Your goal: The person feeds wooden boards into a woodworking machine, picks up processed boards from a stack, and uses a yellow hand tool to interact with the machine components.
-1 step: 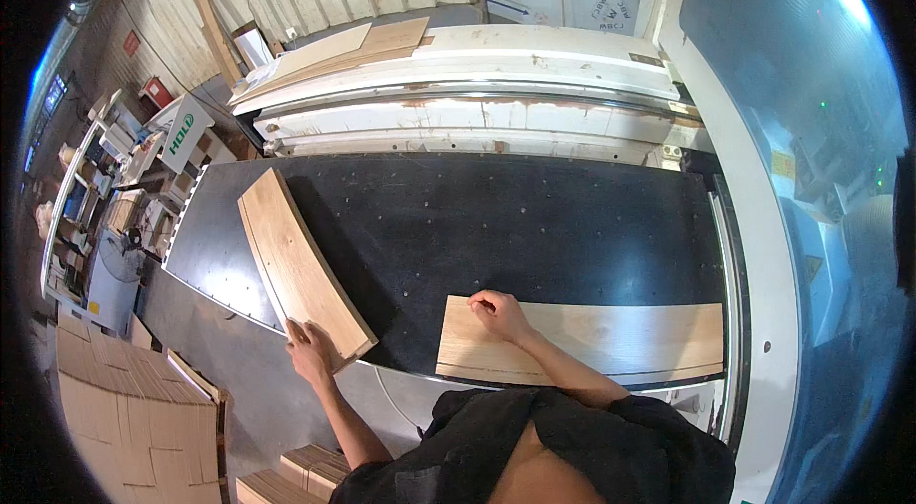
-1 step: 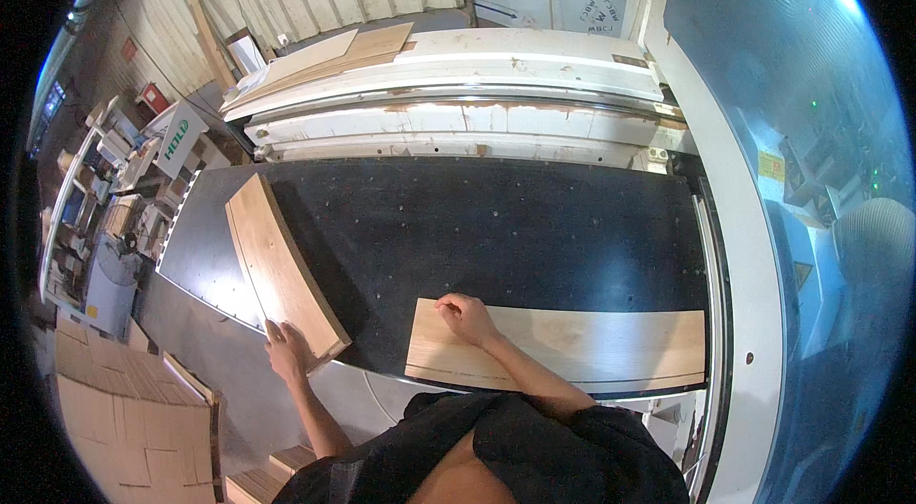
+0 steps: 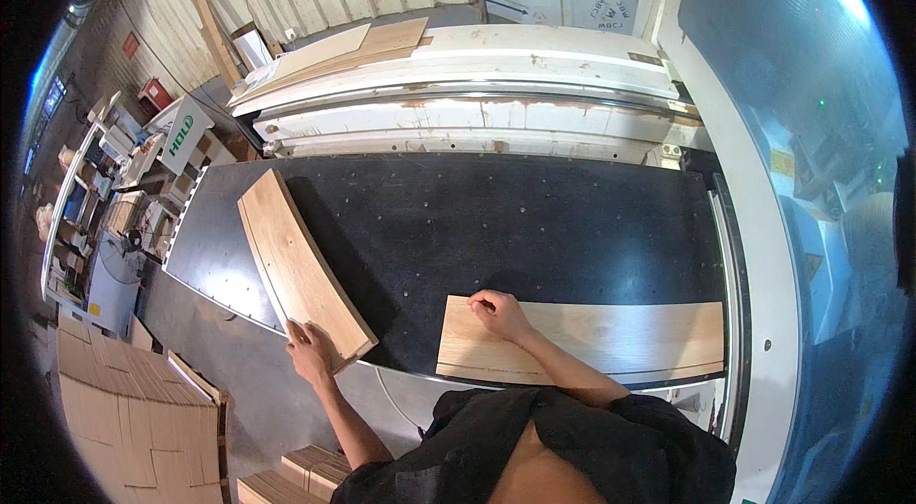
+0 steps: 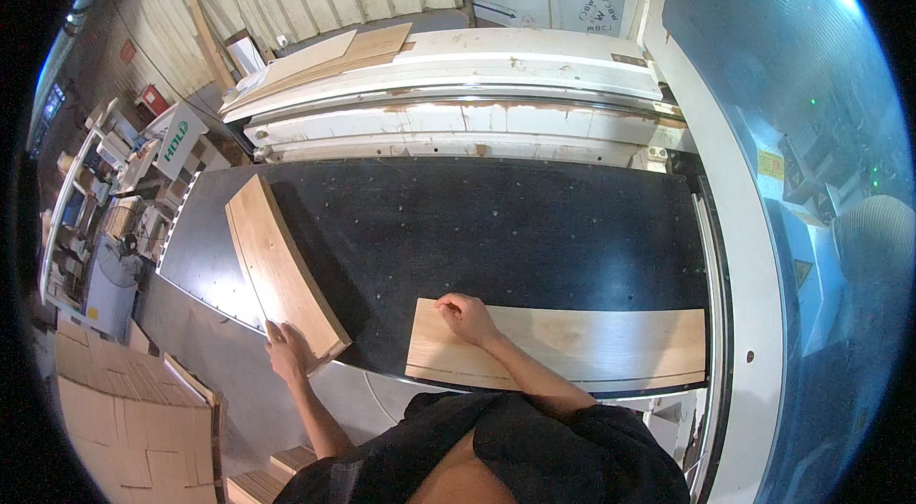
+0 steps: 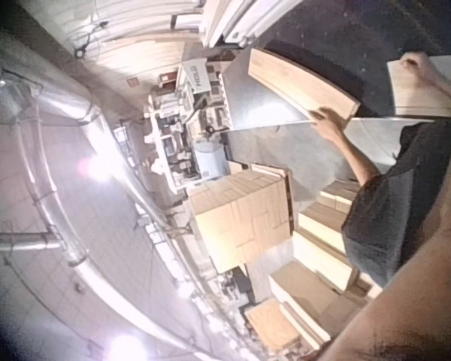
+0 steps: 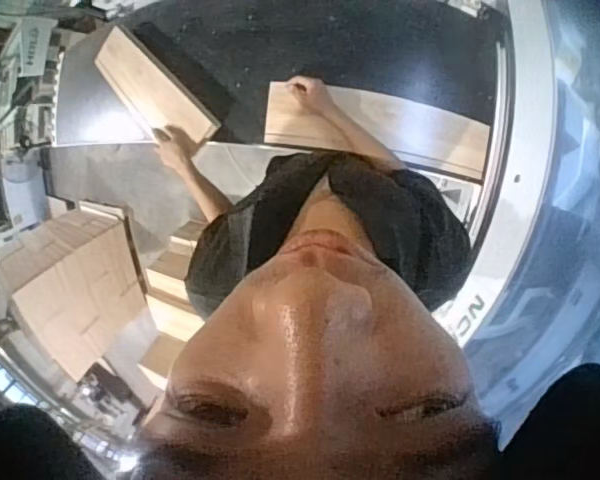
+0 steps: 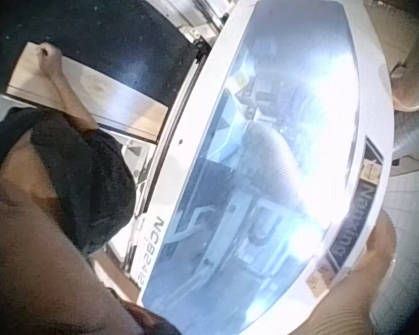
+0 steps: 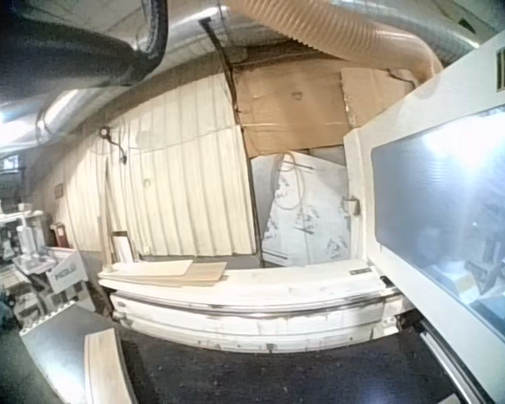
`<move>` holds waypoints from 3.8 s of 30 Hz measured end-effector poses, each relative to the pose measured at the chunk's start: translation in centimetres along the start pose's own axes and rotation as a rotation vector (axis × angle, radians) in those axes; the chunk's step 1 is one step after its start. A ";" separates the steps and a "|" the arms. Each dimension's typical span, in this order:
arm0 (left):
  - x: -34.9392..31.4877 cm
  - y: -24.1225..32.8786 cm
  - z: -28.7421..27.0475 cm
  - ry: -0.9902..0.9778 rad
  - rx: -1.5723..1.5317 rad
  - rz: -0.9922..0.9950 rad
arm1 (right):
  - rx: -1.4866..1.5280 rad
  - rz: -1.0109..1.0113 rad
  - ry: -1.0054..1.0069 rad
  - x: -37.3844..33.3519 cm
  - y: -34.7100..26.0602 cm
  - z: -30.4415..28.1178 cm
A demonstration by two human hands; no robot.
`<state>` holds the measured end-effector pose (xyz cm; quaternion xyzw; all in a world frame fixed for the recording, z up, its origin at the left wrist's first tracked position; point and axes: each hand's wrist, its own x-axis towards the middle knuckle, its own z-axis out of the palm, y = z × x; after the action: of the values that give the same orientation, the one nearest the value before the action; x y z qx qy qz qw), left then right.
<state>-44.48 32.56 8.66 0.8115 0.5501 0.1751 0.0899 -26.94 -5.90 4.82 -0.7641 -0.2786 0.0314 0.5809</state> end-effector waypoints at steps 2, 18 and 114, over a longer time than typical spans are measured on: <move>0.1 -0.1 -0.1 -0.006 -0.006 -0.003 | 0.001 -0.002 -0.002 0.0 -0.1 0.1; -0.3 0.2 -0.7 -0.043 -0.038 -0.027 | 0.015 -0.006 0.000 -0.2 0.1 0.3; -0.3 0.3 -0.7 -0.042 -0.017 -0.006 | -0.002 -0.007 -0.005 -0.2 0.1 0.0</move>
<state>-44.61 32.15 9.30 0.8127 0.5489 0.1625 0.1087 -27.11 -6.04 4.66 -0.7635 -0.2830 0.0309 0.5797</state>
